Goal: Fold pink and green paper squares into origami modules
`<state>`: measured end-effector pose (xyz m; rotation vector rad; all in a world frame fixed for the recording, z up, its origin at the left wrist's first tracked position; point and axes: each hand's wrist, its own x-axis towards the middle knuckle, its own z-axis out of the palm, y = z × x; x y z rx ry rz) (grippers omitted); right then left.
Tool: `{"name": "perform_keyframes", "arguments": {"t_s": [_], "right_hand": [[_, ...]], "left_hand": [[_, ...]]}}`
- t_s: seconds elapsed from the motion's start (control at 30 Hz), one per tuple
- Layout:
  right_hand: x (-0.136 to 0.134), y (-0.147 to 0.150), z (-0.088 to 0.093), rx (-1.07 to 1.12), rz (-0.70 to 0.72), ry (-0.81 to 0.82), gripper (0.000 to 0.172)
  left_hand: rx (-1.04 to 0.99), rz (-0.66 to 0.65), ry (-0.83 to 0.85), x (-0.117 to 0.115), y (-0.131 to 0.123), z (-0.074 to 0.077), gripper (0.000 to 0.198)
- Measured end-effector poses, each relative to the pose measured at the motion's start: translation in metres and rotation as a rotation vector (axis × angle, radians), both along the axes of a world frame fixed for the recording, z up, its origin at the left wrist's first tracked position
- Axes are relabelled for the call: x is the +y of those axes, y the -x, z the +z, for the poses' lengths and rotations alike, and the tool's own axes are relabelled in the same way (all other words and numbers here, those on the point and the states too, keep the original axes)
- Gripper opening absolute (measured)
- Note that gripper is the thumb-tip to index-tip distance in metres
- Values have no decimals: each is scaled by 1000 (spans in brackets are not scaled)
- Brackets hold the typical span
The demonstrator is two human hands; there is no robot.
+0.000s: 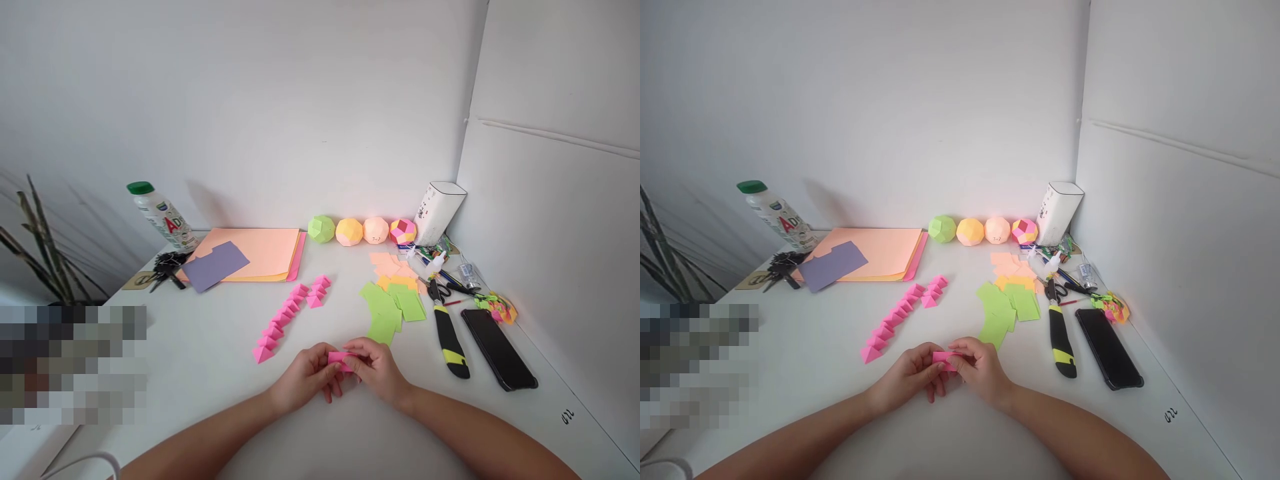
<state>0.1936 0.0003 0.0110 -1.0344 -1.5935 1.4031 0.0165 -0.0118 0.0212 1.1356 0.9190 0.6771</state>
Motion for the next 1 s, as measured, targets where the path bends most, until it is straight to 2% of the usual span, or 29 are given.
{"name": "perform_keyframes", "arguments": {"t_s": [0.4, 1.0], "right_hand": [[1, -1, -4, 1, 36, 69, 22], [2, -2, -5, 28, 63, 76, 19]], "left_hand": [[-42, 27, 23, 0, 0, -7, 31], [-29, 46, 40, 0, -1, -5, 32]]}}
